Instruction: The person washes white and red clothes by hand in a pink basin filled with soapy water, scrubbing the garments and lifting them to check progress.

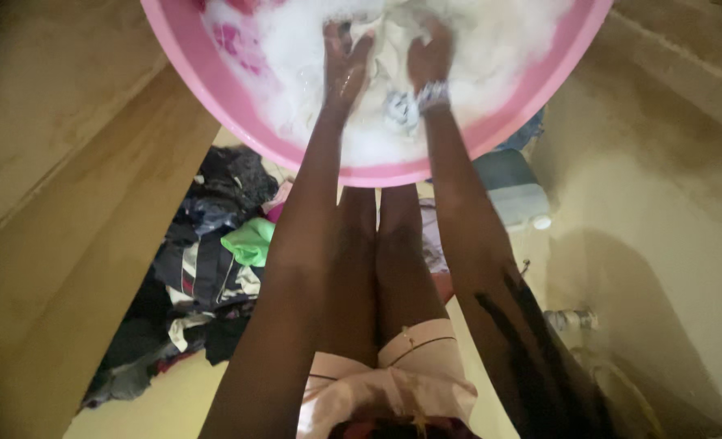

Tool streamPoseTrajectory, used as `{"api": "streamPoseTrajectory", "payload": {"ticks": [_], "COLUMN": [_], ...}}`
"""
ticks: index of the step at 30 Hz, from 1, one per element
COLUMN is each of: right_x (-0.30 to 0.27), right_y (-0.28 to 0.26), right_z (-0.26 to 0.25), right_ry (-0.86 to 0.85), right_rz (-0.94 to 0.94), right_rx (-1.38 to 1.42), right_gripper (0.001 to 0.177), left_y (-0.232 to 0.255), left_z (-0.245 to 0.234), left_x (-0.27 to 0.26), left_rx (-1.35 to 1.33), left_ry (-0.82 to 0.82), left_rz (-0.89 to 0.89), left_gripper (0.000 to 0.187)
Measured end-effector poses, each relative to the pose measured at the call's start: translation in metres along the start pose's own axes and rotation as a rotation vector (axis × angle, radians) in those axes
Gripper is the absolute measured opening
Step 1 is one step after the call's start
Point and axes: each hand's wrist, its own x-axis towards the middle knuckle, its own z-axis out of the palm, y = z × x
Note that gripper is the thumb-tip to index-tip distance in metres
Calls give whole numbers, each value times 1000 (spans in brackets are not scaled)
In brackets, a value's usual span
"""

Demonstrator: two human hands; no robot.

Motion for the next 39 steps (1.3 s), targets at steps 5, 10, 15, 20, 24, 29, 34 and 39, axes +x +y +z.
{"api": "streamPoseTrajectory", "payload": {"ticks": [5, 10, 15, 20, 24, 29, 34, 39], "right_x": [-112, -39, -51, -116, -108, -56, -34, -63], "right_y": [-102, -57, -42, -29, 11, 66, 71, 33], "right_z": [-28, -41, -75, -44, -1, 42, 28, -33], "right_ry": [-93, 246, 230, -202, -374, -776, -831, -331], "right_rz": [-242, -249, -275, -126, -43, 118, 31, -86], "right_rx": [261, -116, -249, -549, -732, -840, -778, -451], "right_gripper": [18, 17, 31, 48, 54, 49, 41, 33], "left_y": [57, 111, 137, 36, -66, -95, -70, 1], "left_z": [8, 16, 8, -26, -31, -6, -19, -50], "left_x": [-17, -55, -98, -116, -90, -18, 7, -56], "left_rx": [-593, -89, 630, 1197, 1506, 1393, 1224, 912], "left_ry": [-165, -221, 23, -67, -195, -612, -612, -259], "left_rz": [-368, -757, -2, 155, 277, -318, -196, 74], "left_gripper": [82, 70, 48, 57, 61, 46, 43, 40]}}
